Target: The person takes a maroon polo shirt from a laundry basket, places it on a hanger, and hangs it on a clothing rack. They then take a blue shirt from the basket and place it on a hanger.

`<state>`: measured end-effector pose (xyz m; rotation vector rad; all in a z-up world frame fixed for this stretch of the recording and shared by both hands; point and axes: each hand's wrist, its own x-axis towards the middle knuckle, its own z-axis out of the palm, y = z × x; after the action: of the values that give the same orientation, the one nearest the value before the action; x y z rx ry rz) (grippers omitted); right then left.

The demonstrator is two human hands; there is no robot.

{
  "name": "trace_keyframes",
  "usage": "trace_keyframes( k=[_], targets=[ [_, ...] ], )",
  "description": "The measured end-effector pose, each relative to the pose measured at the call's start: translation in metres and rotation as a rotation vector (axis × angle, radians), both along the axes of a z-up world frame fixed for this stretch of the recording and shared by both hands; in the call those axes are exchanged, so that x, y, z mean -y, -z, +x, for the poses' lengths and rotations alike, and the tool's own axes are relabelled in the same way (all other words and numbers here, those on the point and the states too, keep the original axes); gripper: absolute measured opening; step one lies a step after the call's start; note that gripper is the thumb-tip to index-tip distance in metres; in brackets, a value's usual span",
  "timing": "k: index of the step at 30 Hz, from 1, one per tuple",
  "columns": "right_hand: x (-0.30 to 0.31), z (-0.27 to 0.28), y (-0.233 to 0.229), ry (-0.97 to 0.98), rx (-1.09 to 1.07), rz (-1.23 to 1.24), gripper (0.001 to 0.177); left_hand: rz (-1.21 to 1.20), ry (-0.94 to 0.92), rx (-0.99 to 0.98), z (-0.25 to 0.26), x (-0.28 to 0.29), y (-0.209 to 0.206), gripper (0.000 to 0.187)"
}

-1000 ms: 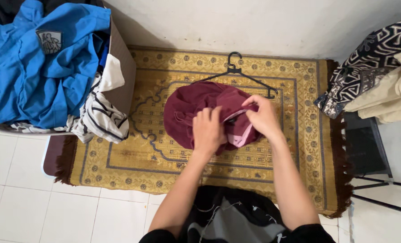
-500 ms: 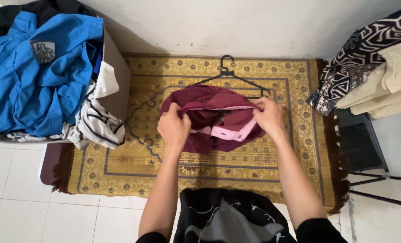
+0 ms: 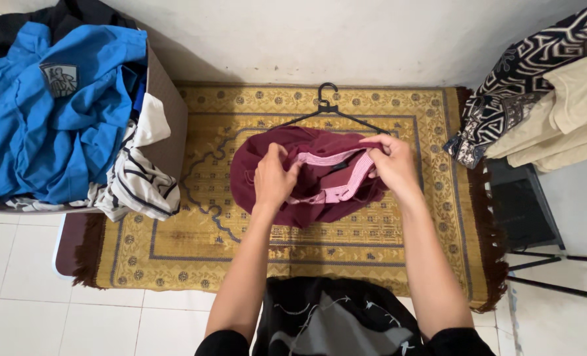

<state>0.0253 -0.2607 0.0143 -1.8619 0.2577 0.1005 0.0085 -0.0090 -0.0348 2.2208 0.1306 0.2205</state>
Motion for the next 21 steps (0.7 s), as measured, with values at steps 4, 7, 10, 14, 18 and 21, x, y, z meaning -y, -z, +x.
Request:
trace_keyframes(
  k=[4, 7, 10, 14, 18, 21],
  targets=[
    [-0.001, -0.009, -0.026, 0.081, -0.044, -0.049, 0.025, -0.585, -0.023, -0.145, 0.008, -0.002, 0.001, 0.012],
    [-0.003, -0.024, -0.054, 0.080, -0.048, -0.012, 0.033, -1.115, -0.146, -0.150, 0.006, 0.002, -0.023, 0.020],
    [-0.005, -0.042, -0.073, 0.094, 0.118, -0.019, 0.036, -1.245, -0.137, 0.010, 0.001, 0.012, -0.047, 0.025],
    [-0.002, -0.046, -0.076, 0.208, 0.290, -0.236, 0.030, -0.593, -0.063, 0.350, -0.008, 0.010, -0.052, 0.024],
    [0.008, -0.023, -0.046, 0.238, 0.025, -0.176, 0.029, -0.484, -0.055, 0.372, -0.004, -0.001, -0.019, 0.017],
    [0.014, -0.008, -0.005, 0.246, -0.193, -0.079, 0.032, -0.329, 0.067, 0.406, -0.001, -0.007, 0.012, 0.024]
  ],
)
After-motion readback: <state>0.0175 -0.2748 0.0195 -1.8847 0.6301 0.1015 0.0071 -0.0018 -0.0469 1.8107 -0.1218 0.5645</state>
